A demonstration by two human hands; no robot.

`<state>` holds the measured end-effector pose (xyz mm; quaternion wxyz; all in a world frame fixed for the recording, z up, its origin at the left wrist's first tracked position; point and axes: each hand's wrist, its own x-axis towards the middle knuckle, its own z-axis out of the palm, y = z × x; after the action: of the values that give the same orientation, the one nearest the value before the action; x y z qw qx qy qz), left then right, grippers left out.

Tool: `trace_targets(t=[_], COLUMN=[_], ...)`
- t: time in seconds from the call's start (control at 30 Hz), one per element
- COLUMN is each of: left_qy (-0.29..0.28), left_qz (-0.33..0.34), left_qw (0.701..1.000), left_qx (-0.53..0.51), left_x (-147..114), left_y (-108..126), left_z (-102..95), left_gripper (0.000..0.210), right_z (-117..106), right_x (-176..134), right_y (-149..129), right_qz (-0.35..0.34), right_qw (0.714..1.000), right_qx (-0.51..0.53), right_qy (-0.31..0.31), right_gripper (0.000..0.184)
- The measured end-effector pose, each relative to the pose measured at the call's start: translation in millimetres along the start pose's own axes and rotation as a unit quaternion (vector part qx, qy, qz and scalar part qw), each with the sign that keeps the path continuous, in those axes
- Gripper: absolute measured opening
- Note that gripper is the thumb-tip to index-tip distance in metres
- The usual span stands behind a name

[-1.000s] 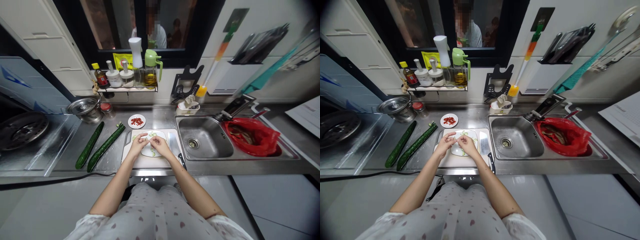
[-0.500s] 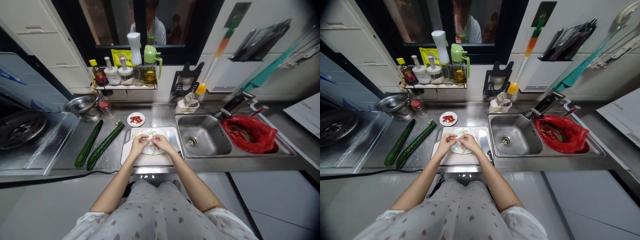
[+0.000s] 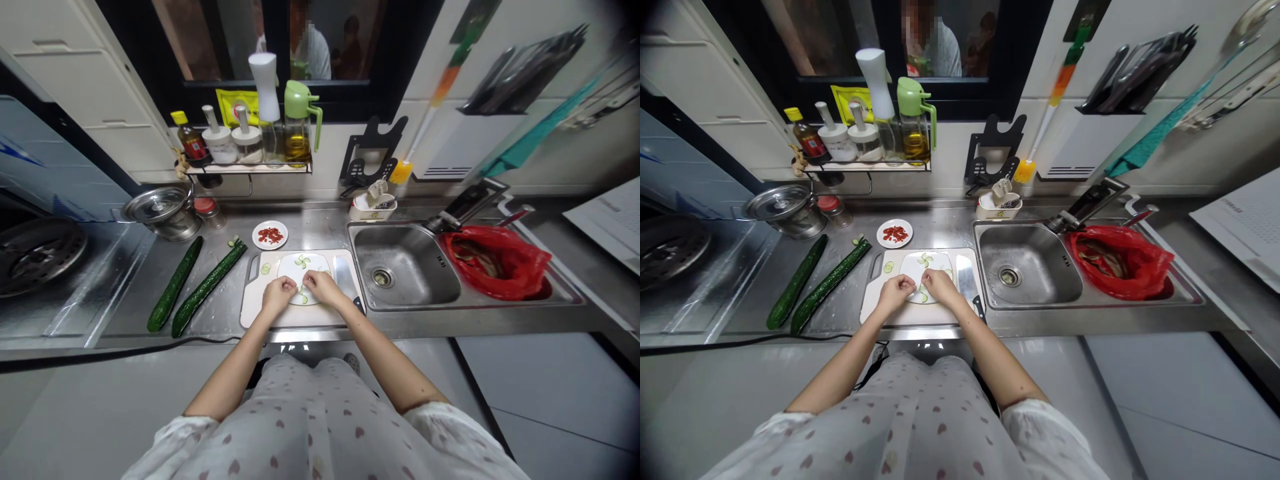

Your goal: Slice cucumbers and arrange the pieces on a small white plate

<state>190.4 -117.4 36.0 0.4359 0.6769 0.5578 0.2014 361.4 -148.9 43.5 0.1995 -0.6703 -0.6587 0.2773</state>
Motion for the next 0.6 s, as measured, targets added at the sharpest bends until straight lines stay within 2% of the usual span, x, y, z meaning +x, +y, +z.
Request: trace_targets(t=[0.13,0.27,0.6], left_qy=[-0.023,-0.035,-0.05], left_qz=[-0.02,-0.022,-0.022], left_qw=[0.994,0.984,0.973], left_qx=[0.11,0.171,0.223], left_x=[-2.0,-2.4,0.2], left_y=[3.2,4.9,4.7], left_z=[5.3,10.2,14.6], left_gripper=[0.009,0.011,0.015], right_z=[4.1,9.3,16.4], right_x=[-4.0,-6.8,-6.4], right_y=[-0.4,0.7,4.8], right_qz=[0.013,0.02,0.008], right_qw=[0.993,0.986,0.981], right_qx=[-0.104,-0.143,-0.167], right_qy=[-0.057,-0.089,-0.096], right_gripper=[0.021,0.023,0.025])
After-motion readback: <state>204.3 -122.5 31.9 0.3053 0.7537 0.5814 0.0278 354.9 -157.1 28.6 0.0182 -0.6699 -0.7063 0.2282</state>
